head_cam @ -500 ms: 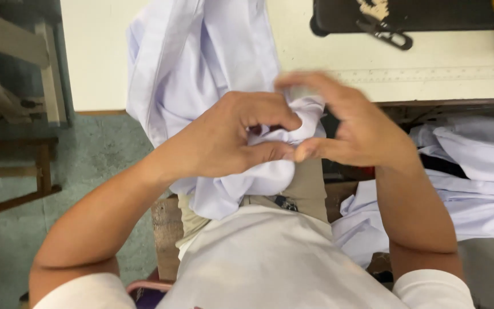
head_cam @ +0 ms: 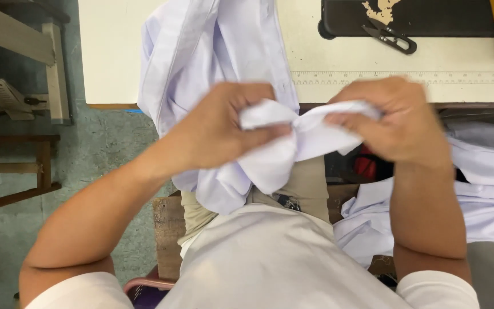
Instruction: Trimming loose threads from a white shirt and inspecting the garment using thread nippers and a ruler at a sewing workstation.
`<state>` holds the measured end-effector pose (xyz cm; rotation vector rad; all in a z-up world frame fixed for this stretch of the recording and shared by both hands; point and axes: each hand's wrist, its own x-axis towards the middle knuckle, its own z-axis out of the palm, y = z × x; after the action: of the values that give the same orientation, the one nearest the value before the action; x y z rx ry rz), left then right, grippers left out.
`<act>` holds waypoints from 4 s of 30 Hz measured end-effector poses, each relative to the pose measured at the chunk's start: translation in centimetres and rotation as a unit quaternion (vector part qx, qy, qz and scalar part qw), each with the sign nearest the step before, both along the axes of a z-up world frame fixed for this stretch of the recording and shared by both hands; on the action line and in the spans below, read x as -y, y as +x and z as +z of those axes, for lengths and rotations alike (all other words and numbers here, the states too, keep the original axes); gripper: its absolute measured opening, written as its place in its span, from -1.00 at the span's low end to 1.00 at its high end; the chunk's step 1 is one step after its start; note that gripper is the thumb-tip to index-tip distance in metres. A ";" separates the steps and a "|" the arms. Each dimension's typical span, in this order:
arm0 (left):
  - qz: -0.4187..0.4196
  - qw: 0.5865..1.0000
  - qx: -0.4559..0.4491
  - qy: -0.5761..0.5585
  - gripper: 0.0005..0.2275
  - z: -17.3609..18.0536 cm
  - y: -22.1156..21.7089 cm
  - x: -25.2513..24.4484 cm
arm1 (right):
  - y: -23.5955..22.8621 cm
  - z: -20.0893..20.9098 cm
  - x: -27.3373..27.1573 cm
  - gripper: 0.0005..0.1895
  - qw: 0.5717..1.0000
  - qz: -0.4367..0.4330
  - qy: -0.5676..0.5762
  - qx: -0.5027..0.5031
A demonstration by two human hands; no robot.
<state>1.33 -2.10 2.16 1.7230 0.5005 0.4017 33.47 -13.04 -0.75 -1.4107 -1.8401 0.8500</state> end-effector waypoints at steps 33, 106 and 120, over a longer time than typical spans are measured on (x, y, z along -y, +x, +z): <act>0.079 0.759 0.201 0.615 -0.77 -10.0 -0.5 -2.1 | -6.9 -4.5 1.1 -0.85 0.975 -0.103 0.170 -0.102; 0.047 0.963 0.092 -0.251 -0.75 -6.8 1.1 1.2 | -6.5 -6.7 2.6 -0.85 0.967 -0.074 0.046 -0.238; 0.057 0.969 0.020 -0.238 -0.87 -7.3 -0.6 1.8 | -7.5 -5.7 0.5 -0.76 0.983 -0.031 0.149 -0.106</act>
<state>0.73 -3.92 -5.11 1.2249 0.6134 0.3630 26.00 -13.52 -6.47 -1.1369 -1.6715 0.6365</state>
